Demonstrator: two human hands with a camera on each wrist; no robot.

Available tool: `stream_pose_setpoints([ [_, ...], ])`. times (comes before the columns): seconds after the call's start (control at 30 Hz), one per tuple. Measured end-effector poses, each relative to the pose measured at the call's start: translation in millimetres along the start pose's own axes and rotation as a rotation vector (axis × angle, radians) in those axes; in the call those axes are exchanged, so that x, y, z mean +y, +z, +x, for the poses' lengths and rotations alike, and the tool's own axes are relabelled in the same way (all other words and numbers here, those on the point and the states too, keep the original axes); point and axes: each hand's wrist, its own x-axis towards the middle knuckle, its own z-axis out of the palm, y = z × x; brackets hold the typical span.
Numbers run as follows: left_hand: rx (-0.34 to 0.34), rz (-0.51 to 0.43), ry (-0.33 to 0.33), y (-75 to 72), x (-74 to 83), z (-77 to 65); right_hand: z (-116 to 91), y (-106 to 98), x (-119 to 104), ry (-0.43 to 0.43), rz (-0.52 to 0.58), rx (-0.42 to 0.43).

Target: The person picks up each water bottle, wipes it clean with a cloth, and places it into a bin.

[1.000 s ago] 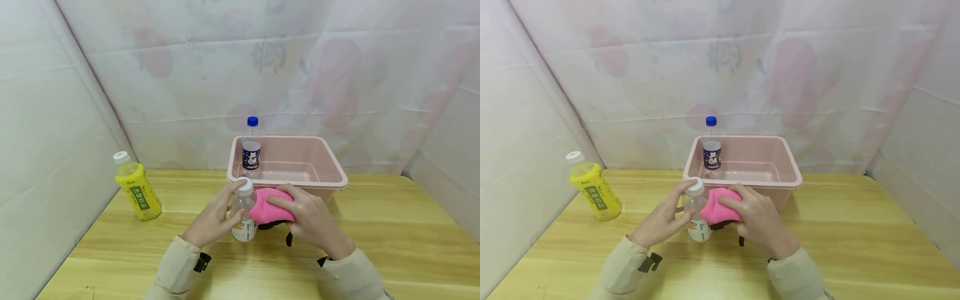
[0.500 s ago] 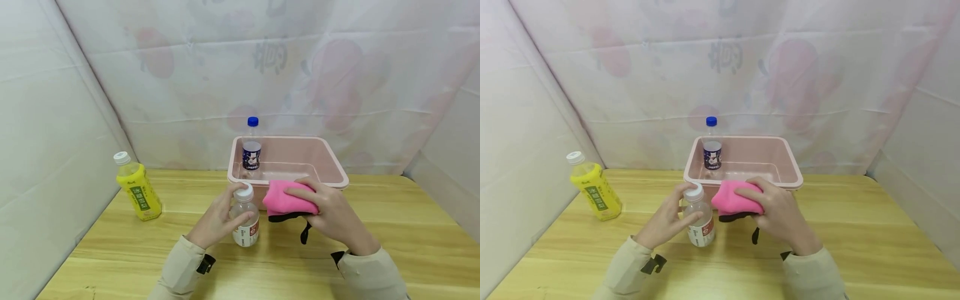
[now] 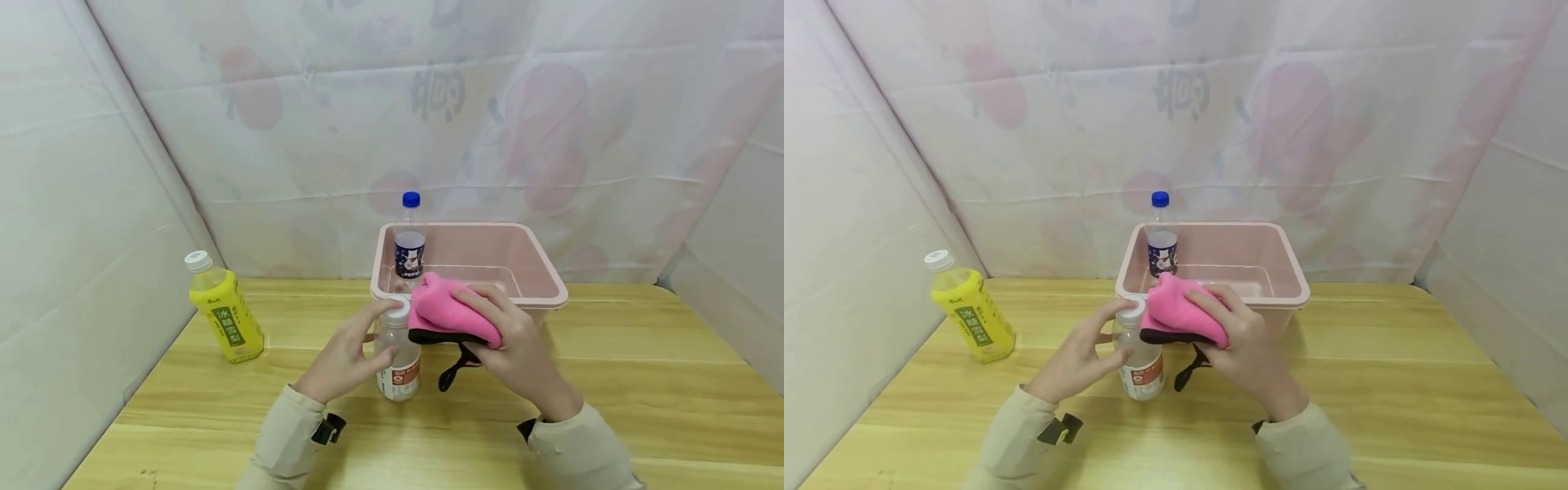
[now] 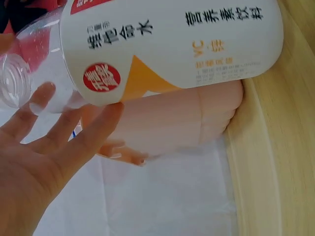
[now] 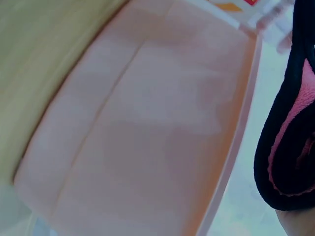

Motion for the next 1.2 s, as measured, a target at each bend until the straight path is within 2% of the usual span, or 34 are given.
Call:
stream_pose_setpoints([
  [0.13,-0.017,-0.014,-0.015,-0.4,1.3,-1.3,-2.2,8.5,-3.3,-0.008,-0.008,-0.019],
  [0.37,0.011,-0.003,-0.024,-2.3,1.4,-2.5,-3.6,14.3,-3.2,-0.026,-0.097,-0.147],
  [0.67,0.026,0.024,0.03,-5.9,-2.9,-2.4,-3.6,13.3,-4.4,-0.039,-0.17,-0.19],
  [0.87,0.009,0.033,0.012,-7.4,-0.9,-2.4,-2.7,9.8,-9.3,-0.044,-0.243,-0.236],
  [0.97,0.005,0.062,0.004,-7.8,0.9,-2.5,-3.1,8.1,-11.3,-0.044,-0.3,-0.31],
  [1.2,-0.008,0.057,-0.027,-7.3,2.4,-2.8,-11.7,14.4,-10.1,0.03,-0.356,-0.601],
])
